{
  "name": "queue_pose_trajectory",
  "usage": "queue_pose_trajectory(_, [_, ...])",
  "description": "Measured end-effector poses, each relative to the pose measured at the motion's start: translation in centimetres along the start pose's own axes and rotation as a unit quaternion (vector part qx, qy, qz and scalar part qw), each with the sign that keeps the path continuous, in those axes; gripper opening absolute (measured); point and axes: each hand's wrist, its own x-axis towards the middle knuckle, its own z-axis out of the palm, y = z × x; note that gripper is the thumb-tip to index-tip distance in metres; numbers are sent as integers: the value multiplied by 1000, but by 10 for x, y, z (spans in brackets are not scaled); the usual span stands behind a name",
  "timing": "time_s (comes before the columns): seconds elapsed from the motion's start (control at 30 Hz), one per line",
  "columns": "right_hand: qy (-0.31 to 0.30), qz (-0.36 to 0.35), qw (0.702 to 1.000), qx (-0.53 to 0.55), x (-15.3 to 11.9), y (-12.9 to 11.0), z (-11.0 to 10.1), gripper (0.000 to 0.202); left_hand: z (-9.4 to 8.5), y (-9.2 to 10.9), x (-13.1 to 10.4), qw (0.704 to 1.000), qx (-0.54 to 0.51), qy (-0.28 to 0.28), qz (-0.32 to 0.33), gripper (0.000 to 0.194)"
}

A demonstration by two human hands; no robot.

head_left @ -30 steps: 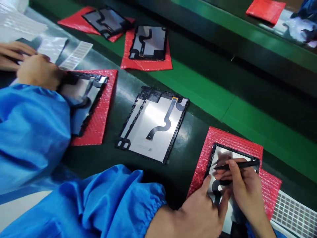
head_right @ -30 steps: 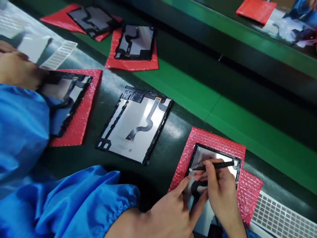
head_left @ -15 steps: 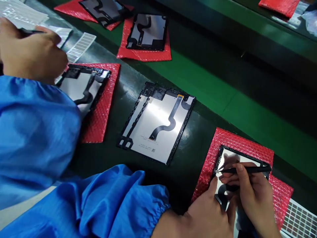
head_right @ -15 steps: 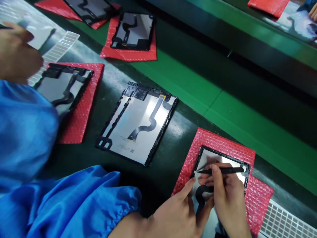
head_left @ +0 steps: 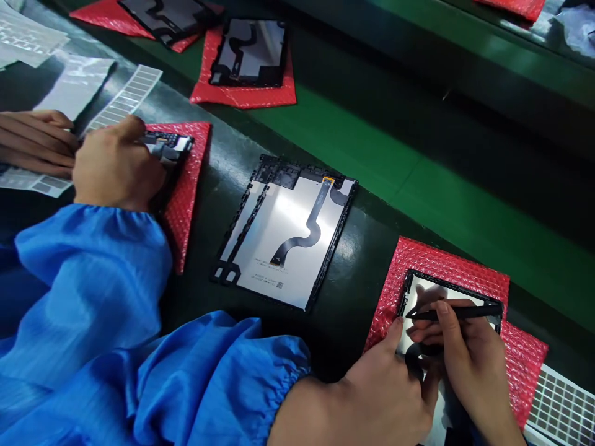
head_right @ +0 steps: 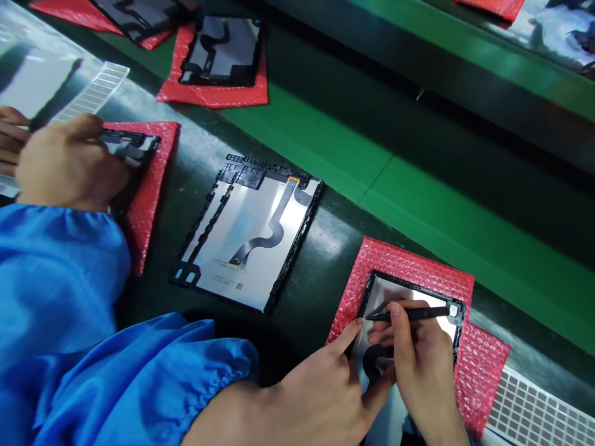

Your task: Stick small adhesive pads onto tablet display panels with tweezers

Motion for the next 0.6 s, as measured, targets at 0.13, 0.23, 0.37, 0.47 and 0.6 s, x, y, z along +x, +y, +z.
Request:
queue_pose_trajectory(0.13, [11,-18,999,44,4,-6,6,47,-13,-8,5,999,-15,-27,28,76])
queue_pose_trajectory(0.23, [13,-34,993,109,2,-10,1,47,-30,-13,7,997,-43,-37,44,58])
queue_pose_trajectory(0.37, [81,-63,983,153,-22,4,-34,46,-39,-16,-11,986,-60,-61,-144,32])
queue_pose_trajectory(0.47, [162,-54,976,133,-49,38,-76,44,-28,-21,-30,931,-114,-64,-340,27])
queue_pose_trajectory(0.6, [210,-29,972,99,-65,93,-123,40,-13,-22,-38,897,-259,25,-356,17])
